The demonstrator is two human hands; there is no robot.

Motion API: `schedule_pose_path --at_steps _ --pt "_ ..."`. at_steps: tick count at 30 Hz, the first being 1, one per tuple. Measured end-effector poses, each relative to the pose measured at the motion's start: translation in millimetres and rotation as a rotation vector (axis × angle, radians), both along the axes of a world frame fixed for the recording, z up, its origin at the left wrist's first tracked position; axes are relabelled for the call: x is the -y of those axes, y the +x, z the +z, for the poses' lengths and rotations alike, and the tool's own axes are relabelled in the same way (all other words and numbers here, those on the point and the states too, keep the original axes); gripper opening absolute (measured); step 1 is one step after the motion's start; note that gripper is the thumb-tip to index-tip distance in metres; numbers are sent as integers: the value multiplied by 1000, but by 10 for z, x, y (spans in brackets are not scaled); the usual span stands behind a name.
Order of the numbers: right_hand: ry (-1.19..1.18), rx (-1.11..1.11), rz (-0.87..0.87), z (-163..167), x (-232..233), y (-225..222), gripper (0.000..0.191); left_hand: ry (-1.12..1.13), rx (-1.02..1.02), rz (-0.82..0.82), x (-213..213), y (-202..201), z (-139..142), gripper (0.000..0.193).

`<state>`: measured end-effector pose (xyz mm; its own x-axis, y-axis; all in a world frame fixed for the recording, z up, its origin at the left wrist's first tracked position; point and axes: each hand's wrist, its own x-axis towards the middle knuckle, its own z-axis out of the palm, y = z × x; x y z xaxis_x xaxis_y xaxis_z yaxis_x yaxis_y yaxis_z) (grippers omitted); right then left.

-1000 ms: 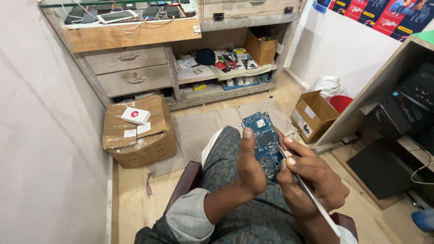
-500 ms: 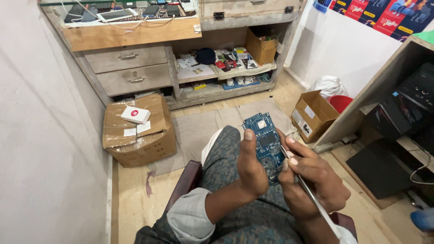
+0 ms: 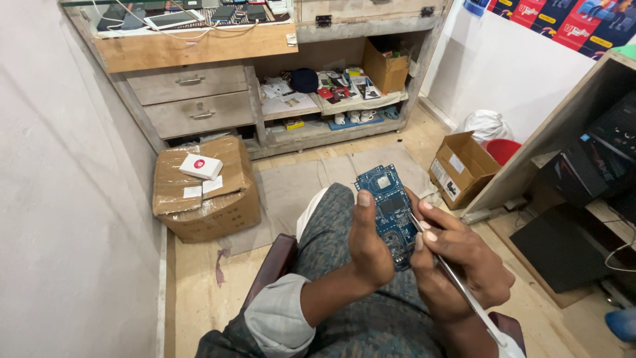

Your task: The person sits in a chair holding a blue phone motherboard on their lap and uses tweezers to work on small components on the board, turning the board over and repositioning it repeatedly while probing and adjusting parts on both sides.

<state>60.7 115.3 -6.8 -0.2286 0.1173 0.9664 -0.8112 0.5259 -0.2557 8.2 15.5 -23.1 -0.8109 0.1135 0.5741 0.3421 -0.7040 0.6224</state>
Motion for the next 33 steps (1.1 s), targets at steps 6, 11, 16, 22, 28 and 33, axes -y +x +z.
schedule_pose_path --at_steps 6,11,16,22,28,33 --pt "-43 -5 -19 -28 54 -10 9 -131 -92 115 50 13 55 59" --pt "3 -24 -25 6 21 -26 9 -14 -56 18 39 34 122 65" --pt "-3 -30 -22 -4 25 -22 15 3 -33 -50 25 34 146 67" --pt "5 -46 38 -24 13 -49 22 19 -25 -65 26 34 119 66" --pt "-19 -39 6 -54 35 -51 23 -3 -29 -23 15 9 100 66" --pt "1 -15 6 -19 2 -51 23 14 -2 -32 9 6 90 62"
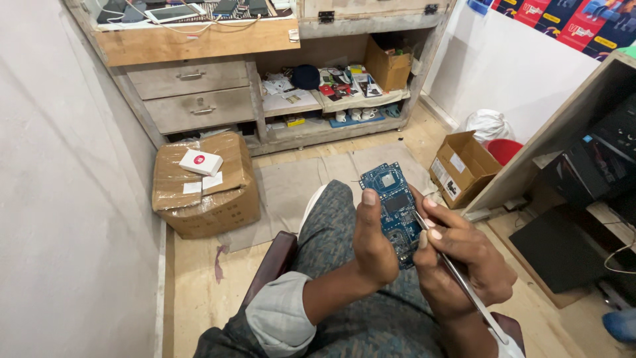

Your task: The person sits in a chair holding a blue phone motherboard on their lap and uses tweezers to work on small components on the board, turning the board over and repositioning it repeatedly while probing and adjusting parts on both sides.

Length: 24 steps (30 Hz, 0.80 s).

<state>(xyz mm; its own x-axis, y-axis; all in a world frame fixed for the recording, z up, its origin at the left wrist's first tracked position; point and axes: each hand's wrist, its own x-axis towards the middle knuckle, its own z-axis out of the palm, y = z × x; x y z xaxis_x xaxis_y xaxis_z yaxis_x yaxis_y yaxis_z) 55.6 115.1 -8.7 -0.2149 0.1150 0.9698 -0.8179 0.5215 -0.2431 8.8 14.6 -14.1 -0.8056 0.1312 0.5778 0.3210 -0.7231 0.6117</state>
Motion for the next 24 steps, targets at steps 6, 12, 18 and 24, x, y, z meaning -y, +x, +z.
schedule_pose_path --at_steps 6,12,18,24 --pt "3 -14 -40 14 34 -8 17 -20 -23 5 15 4 30 64" --pt "-44 -45 57 -14 18 -30 22 -9 -26 -30 47 23 32 65" --pt "-24 -37 54 -70 -16 -41 18 -40 -63 28 47 27 13 64" --pt "-41 11 53 -31 -24 -18 15 46 -18 -70 -4 4 -10 65"
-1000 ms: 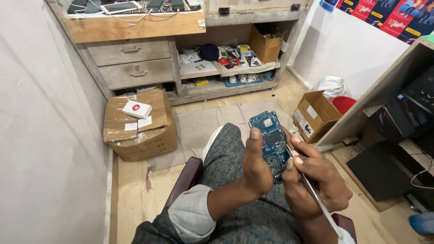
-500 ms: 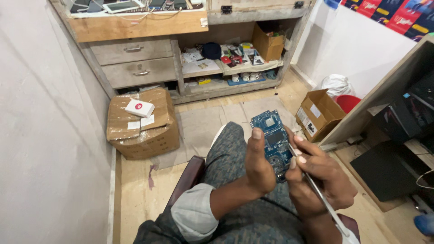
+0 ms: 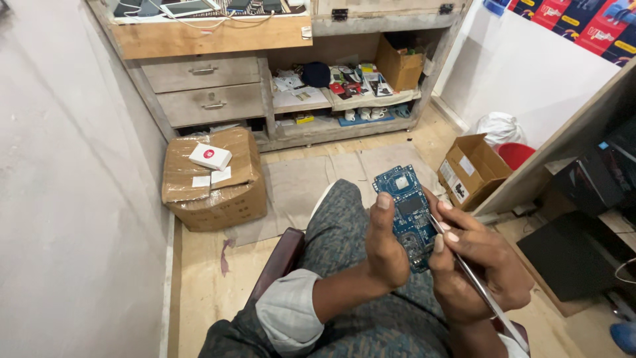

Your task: The person sits in a chair holding a blue phone motherboard on their lap and uses tweezers to work on small components on the board, turning the board over and repositioning it repeatedly while probing and adjusting parts on both sides.

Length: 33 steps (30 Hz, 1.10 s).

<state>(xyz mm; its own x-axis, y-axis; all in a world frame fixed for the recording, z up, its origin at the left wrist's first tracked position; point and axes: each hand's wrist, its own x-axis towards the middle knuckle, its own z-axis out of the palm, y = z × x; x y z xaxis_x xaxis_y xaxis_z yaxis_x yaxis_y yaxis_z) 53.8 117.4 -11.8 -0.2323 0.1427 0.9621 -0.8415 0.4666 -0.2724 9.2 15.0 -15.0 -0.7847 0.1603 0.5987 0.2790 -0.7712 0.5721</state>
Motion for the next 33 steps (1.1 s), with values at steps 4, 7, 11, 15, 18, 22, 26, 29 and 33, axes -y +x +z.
schedule_pose_path --at_steps 4,7,11,15,18,22,26,29,33 --pt "-68 26 1 67 -12 55 11 92 29 -149 -36 1 1 66" --pt "-204 71 104 84 -24 115 14 85 72 -180 -29 5 11 64" --pt "-342 105 362 75 -80 120 20 11 69 -155 6 -28 27 53" --pt "-420 176 410 80 -163 33 41 -187 -30 -164 -2 -107 73 22" --pt "-415 196 388 98 -218 22 56 -229 -66 -150 -7 -103 115 13" --pt "-426 229 421 120 -244 56 69 -334 -129 -38 69 -57 185 14" --pt "-393 259 431 161 -285 73 73 -539 -198 154 140 -34 276 18" --pt "-355 308 409 206 -351 61 72 -605 -159 129 163 -22 328 22" --pt "-406 334 375 200 -400 63 65 -581 -170 114 169 -5 339 23"
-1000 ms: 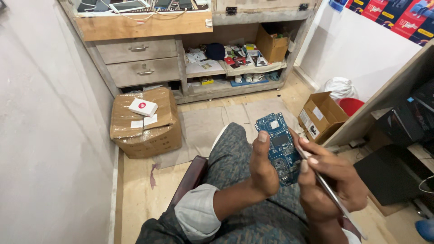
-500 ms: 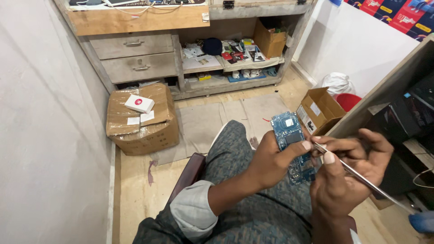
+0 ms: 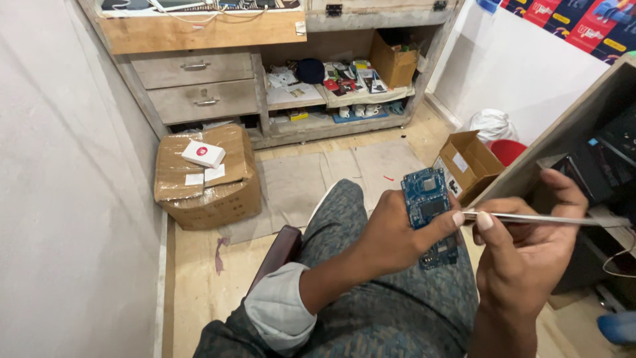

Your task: The person sits in a chair holding a blue phone motherboard on their lap and uses tweezers to work on small components on the board, turning the board over and repositioning it repeatedly while probing and adjusting parts on both sides.

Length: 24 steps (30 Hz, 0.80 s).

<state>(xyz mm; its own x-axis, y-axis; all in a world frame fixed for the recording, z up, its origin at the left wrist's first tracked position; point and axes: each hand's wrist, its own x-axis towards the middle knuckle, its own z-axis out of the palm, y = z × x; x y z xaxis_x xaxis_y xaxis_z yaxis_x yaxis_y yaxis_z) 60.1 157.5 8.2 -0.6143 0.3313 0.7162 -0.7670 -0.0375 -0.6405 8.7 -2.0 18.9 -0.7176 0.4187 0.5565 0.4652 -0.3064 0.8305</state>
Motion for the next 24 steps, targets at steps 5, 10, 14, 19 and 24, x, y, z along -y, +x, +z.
schedule_pose_path --at_steps 5,10,14,19,24 --pt "-19 37 24 -60 -61 -45 38 -31 -53 30 8 -26 -51 22" --pt "-46 50 133 -130 -178 -52 25 10 -7 -41 -38 -68 -105 19" --pt "-67 62 155 -174 -227 -35 19 71 114 -188 -36 -60 -139 19" --pt "-83 42 145 -172 -230 -33 14 25 61 -87 -67 -85 -151 20" --pt "-18 -1 92 -175 -180 -15 13 70 95 -124 -87 -112 -189 20"
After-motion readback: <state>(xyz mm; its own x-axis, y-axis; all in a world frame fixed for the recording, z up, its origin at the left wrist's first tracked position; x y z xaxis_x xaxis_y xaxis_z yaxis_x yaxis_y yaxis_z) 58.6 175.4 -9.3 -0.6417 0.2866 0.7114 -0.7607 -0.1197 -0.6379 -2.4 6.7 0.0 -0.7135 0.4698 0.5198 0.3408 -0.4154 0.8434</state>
